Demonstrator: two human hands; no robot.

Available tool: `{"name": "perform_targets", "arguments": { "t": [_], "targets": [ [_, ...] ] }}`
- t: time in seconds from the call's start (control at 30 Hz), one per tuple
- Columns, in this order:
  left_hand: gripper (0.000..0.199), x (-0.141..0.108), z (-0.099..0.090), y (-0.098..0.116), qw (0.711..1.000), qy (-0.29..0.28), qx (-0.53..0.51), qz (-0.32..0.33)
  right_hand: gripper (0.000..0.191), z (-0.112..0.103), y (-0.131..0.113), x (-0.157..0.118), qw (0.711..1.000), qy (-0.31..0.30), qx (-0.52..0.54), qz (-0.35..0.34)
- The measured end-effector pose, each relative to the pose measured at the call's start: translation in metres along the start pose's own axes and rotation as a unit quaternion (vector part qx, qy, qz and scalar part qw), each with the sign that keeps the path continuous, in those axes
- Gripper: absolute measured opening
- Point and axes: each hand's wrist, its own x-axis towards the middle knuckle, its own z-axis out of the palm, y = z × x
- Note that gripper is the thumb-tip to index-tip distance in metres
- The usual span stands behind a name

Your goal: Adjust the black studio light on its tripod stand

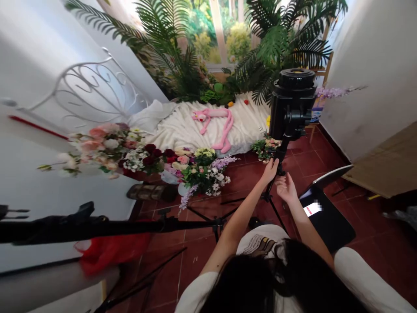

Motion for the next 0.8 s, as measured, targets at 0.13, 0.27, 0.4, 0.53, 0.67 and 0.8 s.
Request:
{"name": "perform_targets", "arguments": {
  "t": [0.13,0.27,0.4,0.53,0.67,0.8],
  "targets": [
    [0.053,0.001,0.0,-0.002,1.0,0.016,0.003,0.006,0.044,-0.001,-0.005,0.008,0.999,-0.031,0.016,0.025],
    [0.049,0.001,0.0,-0.001,1.0,0.017,0.015,-0.007,0.049,-0.001,-0.002,0.019,0.977,-0.077,0.189,0.064],
    [0.047,0.0,-0.002,0.003,1.0,0.006,0.023,-0.014,0.051,0.004,0.003,0.025,0.978,-0.057,0.196,0.029],
    [0.047,0.0,-0.003,0.005,0.999,0.01,0.029,-0.011,0.051,0.012,0.0,0.024,0.971,0.042,-0.194,-0.13],
    [0.05,-0.001,-0.004,0.004,1.0,-0.01,0.026,-0.005,0.04,0.012,-0.017,0.012,0.793,0.121,-0.543,-0.25],
    [0.048,-0.001,-0.004,0.005,0.999,0.001,0.034,-0.011,0.031,0.006,-0.034,-0.003,0.602,0.107,-0.72,-0.329]
  ]
}}
